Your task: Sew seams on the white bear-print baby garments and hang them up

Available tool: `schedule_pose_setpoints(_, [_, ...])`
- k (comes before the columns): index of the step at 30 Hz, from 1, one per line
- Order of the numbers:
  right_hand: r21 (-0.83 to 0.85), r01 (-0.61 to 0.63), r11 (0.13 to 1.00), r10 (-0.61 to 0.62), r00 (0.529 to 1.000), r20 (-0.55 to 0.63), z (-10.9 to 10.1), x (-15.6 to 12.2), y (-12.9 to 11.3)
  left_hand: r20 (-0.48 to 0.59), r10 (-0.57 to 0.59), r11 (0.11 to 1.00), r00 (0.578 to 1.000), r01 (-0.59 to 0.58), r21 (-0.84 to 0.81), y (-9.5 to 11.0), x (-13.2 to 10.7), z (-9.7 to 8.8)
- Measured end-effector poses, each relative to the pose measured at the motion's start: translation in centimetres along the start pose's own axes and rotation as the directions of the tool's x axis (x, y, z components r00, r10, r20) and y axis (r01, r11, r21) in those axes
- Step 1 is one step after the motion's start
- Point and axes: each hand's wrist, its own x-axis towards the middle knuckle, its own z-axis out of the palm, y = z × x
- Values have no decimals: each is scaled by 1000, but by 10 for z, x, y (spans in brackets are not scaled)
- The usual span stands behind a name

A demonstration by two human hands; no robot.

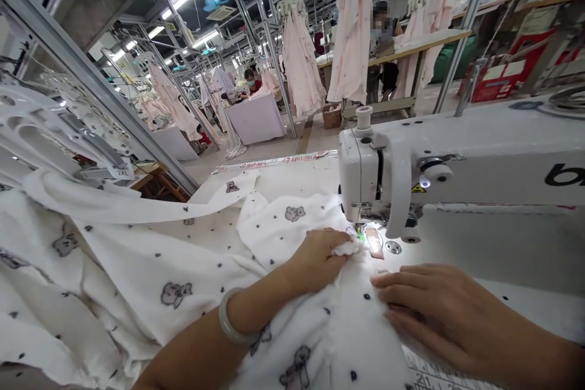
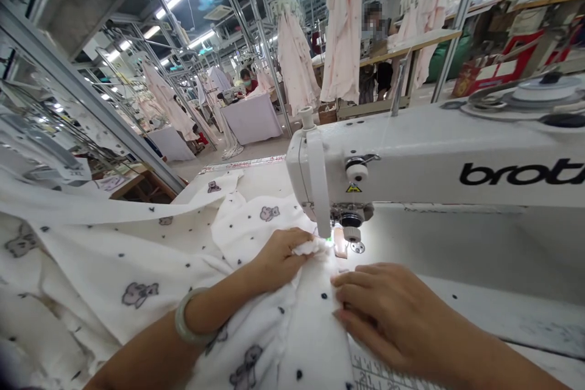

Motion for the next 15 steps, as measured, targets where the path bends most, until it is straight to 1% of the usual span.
schedule_pose_setpoints(2, [3, -39, 999, 39, 998, -45, 5, -1, 1, 10, -9, 999, 1000, 9, 36, 3, -1, -1])
schedule_pose_setpoints(5, [-47, -157, 987, 152, 984, -97, 19, -4, 6, 36, -12, 997, 999, 9, 74, 6, -1, -2])
schedule_pose_setpoints(7, [-55, -207, 977, 203, 977, -71, 28, -7, 10, 38, -3, 998, 999, 1, 68, 7, -1, -2])
schedule_pose_setpoints(9, [-30, -222, 975, 221, 975, -24, 32, -8, 13, 27, 17, 999, 999, -18, 45, 6, -2, -2])
schedule_pose_setpoints(11, [2, -229, 973, 229, 973, 18, 30, -8, 14, 0, 81, 997, 997, -81, 21, 3, -2, -1])
schedule_pose_setpoints(13, [8, -206, 978, 206, 978, 23, 26, -5, 13, -7, 205, 978, 979, -204, 45, 1, -3, 0])
schedule_pose_setpoints(14, [1, -174, 985, 174, 985, 17, 24, -4, 12, 15, 268, 960, 963, -268, 82, 0, -4, -1])
schedule_pose_setpoints(15, [-8, -129, 992, 129, 992, 9, 21, -2, 11, 59, 314, 939, 948, -319, 131, -1, -4, -1])
